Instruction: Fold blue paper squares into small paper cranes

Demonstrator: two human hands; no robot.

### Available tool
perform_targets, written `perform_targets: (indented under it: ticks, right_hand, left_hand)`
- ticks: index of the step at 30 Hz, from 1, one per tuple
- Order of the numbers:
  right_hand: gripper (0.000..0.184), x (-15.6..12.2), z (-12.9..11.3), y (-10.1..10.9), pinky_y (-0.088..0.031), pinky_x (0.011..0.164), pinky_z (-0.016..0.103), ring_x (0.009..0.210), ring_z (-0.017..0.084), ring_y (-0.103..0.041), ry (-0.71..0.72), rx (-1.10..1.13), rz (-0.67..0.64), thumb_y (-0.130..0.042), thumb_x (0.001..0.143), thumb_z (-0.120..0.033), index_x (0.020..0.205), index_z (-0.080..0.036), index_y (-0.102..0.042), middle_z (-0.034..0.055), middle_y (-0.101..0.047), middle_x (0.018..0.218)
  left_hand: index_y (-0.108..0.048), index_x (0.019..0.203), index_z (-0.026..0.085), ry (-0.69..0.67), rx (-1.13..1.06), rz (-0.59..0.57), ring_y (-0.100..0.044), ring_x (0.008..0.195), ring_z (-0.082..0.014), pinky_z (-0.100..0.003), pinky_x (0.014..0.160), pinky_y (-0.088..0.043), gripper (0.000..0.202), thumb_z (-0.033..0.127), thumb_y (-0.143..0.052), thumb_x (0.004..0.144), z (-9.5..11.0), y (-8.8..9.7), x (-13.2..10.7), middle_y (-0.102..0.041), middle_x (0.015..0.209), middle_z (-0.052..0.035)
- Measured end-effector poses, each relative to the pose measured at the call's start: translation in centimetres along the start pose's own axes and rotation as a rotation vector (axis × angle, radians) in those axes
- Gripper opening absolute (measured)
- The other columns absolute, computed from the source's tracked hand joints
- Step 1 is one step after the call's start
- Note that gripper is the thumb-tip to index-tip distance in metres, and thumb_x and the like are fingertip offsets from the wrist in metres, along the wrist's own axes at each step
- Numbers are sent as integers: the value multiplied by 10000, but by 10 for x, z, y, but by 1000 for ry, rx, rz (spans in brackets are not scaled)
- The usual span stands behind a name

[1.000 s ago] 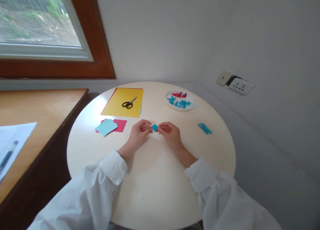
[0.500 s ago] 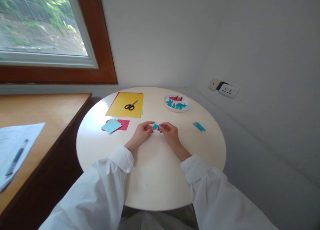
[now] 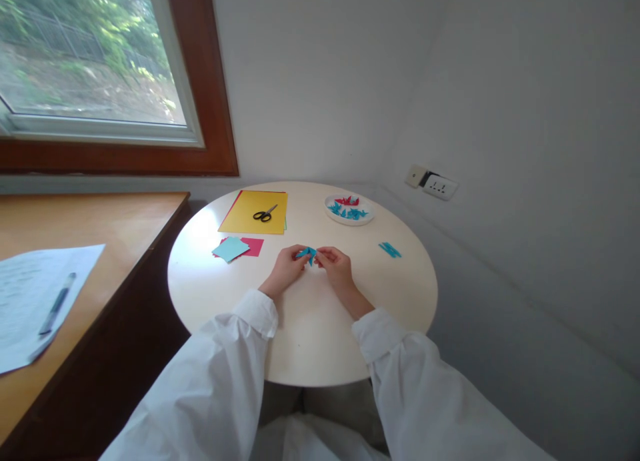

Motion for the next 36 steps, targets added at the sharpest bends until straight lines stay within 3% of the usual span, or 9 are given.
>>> perform_targets:
  ticks: [11,18,31,36]
  right_hand:
    - [309,4,13,10,-466,606,291,559,121,-569,-1,40,60,-727,533,-402,699,-154,-647,9,-636,585]
    - [303,4,13,9,-471,623,297,573,126,-580,-10,19,43,-722,551,-400,704,-151,-646,12,-641,590]
    - [388,-3,6,-17,-473,605,271,629,138,-586,49,-174,-124,-760,516,-270,853,-185,-588,-25,-613,652]
    - [300,-1,10,-15,-495,676,296,675,149,-616,-14,-107,-183,-729,561,-262,804,-200,-565,-19,-635,685]
  left_hand:
    - [-613,682,125,61,-1,-1,-489,543,-122,-244,546,-367,271,391,-565,702,-14,3,2,-573,576,2]
    - [-572,590,131,101,-13,23,-462,519,-112,-240,529,-336,256,364,-576,698,-16,6,1,-530,520,15]
    - [-520,529,143,177,-175,92,-398,505,-88,-223,495,-281,256,334,-648,644,-27,8,4,-449,482,54]
    - [-600,626,126,234,-344,39,-514,585,-125,-239,554,-372,247,356,-691,625,-33,3,7,-578,583,7]
Point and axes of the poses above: each hand's wrist, its own x-axis towards the middle knuckle, its own y-axis out of the back of the hand, z = x × y, the point moved 7 cm from there along x, towards the middle knuckle
